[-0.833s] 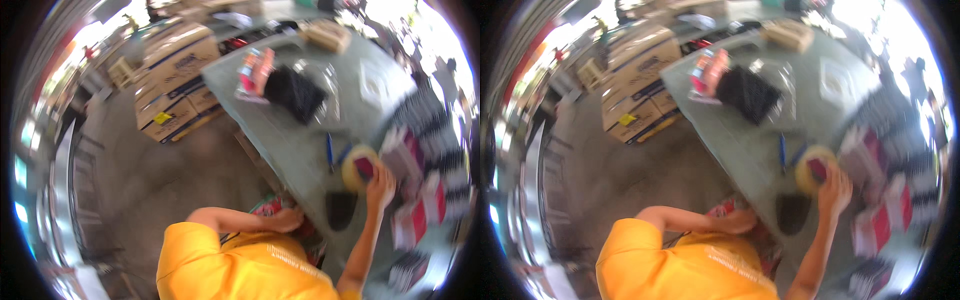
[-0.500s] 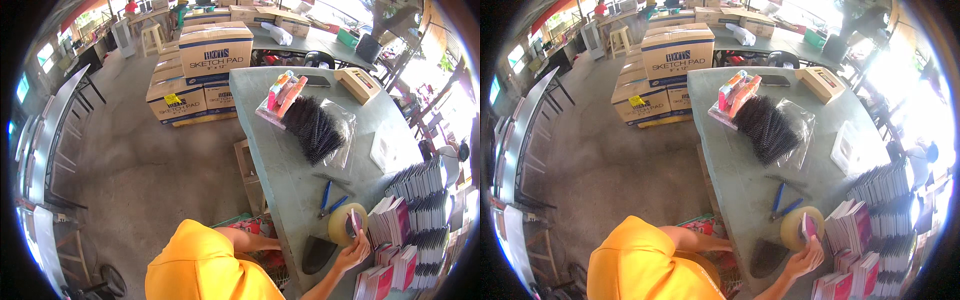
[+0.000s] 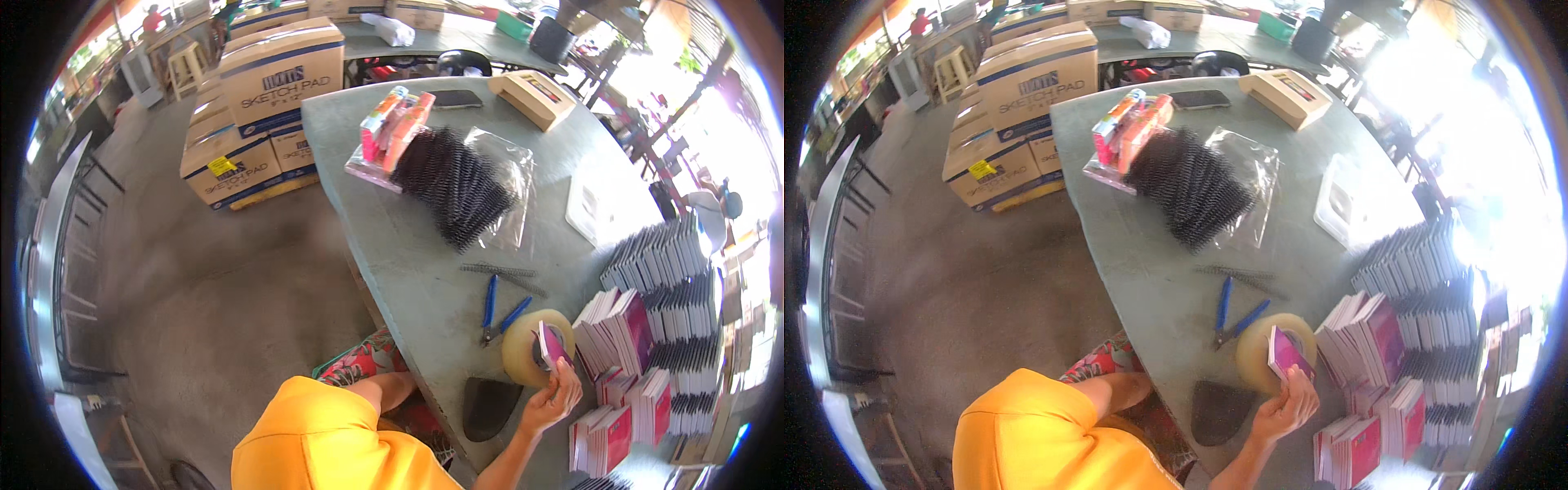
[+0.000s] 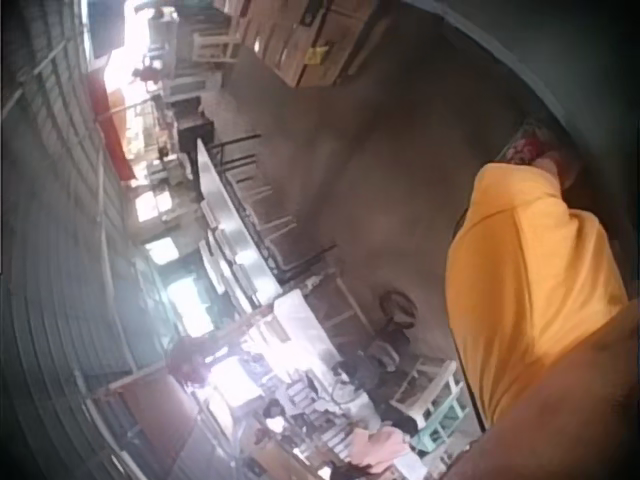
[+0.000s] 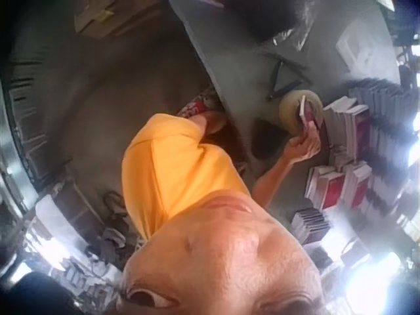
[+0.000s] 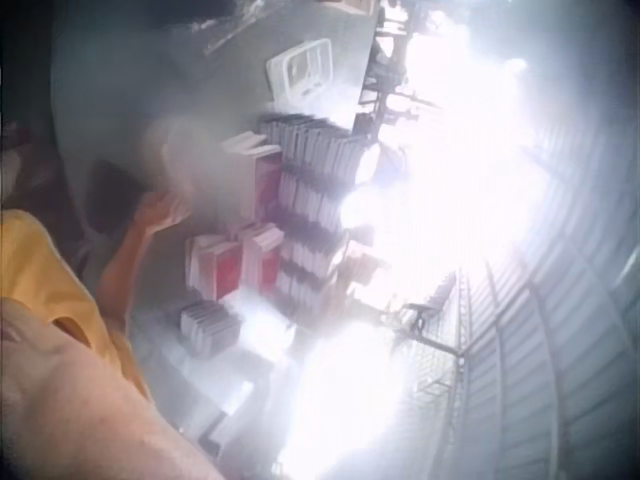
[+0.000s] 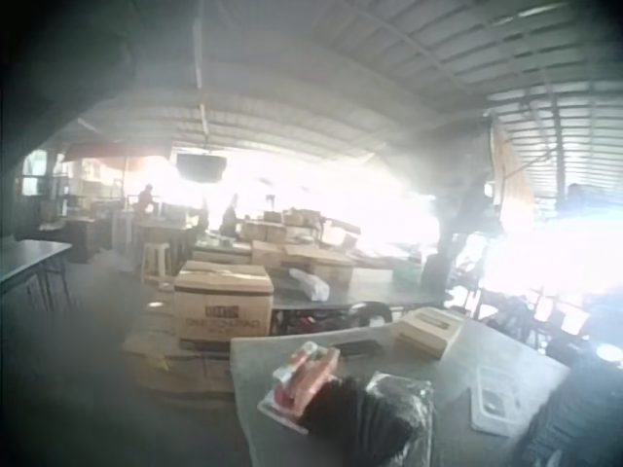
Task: The person assembles small notepads by hand, inserting a black spiral binding through the pre-punched holes of each notepad one at a time.
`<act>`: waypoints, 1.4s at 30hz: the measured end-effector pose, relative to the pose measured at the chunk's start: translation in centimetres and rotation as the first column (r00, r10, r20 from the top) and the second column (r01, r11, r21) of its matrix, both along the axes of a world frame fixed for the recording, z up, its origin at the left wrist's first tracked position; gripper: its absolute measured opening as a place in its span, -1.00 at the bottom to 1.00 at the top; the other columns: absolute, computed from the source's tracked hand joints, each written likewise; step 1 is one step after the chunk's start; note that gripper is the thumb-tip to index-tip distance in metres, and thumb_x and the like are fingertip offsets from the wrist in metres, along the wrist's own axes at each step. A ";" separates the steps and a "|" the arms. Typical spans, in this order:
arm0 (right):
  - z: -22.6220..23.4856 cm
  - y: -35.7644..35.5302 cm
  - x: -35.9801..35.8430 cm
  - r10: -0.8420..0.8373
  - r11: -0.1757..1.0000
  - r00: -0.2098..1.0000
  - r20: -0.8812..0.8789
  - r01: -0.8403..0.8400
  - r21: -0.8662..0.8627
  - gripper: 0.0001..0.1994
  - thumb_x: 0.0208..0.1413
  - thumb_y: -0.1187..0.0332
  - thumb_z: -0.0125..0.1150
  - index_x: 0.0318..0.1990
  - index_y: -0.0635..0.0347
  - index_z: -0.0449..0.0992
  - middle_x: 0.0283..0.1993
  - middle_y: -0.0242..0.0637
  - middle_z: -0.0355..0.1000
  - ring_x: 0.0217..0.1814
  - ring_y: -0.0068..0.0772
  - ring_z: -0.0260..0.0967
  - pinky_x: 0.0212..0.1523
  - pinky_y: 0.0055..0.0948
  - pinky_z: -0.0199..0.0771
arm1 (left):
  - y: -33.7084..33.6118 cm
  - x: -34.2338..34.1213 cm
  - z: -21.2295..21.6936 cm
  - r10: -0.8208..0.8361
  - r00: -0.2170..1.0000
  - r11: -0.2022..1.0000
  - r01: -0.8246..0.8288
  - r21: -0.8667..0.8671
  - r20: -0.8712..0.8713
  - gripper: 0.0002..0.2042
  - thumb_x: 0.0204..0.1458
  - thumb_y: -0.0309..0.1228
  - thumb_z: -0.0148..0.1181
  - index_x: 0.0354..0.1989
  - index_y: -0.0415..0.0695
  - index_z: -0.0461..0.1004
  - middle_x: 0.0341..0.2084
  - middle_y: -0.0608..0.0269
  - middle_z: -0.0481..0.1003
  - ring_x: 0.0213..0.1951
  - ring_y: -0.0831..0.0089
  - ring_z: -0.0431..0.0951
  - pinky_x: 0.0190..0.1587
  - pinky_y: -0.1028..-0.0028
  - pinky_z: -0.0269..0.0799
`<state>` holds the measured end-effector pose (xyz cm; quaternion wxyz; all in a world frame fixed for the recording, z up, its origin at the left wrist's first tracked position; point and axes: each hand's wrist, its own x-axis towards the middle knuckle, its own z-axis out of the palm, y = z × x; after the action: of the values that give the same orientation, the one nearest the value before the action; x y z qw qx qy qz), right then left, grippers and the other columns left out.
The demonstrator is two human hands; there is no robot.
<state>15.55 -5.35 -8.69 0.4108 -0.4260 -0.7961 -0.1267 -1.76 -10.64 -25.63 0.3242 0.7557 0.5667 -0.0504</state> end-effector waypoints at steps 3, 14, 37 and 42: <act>-0.1 0.3 0.7 -0.022 1.000 1.000 -0.013 0.022 -0.020 -0.83 0.16 0.39 -0.01 -0.17 0.16 0.50 -0.19 -0.27 0.51 -0.12 -0.20 0.44 -0.07 -0.24 0.28 | 1.4 0.9 0.2 -0.002 1.000 1.000 0.002 0.000 0.014 -0.73 0.01 -0.30 0.03 -0.16 -0.16 0.44 -0.34 -0.06 0.49 -0.28 0.09 0.49 -0.20 0.23 0.40; 1.0 0.6 0.0 0.014 0.996 0.998 -0.068 -0.020 -0.084 -0.86 0.09 0.45 0.04 -0.22 0.12 0.48 -0.20 -0.31 0.51 -0.13 -0.26 0.45 -0.06 -0.30 0.28 | 5.4 1.8 -0.6 -0.012 1.000 1.000 0.012 -0.019 -0.012 -0.73 0.04 -0.28 0.03 -0.16 -0.17 0.43 -0.34 -0.07 0.49 -0.28 0.06 0.49 -0.21 0.22 0.39; 5.4 1.2 0.8 -0.010 0.976 0.992 -0.123 -0.017 -0.219 -0.77 -0.04 0.51 0.07 -0.20 0.08 0.53 -0.40 -0.35 0.48 -0.35 -0.31 0.44 -0.28 -0.32 0.31 | -7.2 -5.7 5.2 -0.173 0.943 0.910 0.263 -0.319 0.284 -0.73 0.10 -0.25 0.02 -0.18 -0.20 0.41 -0.35 -0.09 0.49 -0.28 0.00 0.49 -0.22 0.19 0.38; 5.1 3.3 0.8 -0.011 0.963 1.000 -0.016 0.006 -0.271 -0.80 -0.03 0.49 0.13 -0.21 0.06 0.52 -0.42 -0.28 0.46 -0.38 -0.20 0.39 -0.35 -0.26 0.29 | -2.6 -10.6 21.2 -0.343 0.809 0.707 0.557 -0.436 0.477 -0.71 0.10 -0.19 0.07 -0.32 -0.21 0.37 -0.42 -0.03 0.48 -0.31 0.05 0.49 -0.26 0.26 0.39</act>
<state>16.35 -2.05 -3.55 0.3552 -0.4825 -0.8005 -0.0145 -12.39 -13.21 -4.41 0.6052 0.7399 0.2512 -0.1521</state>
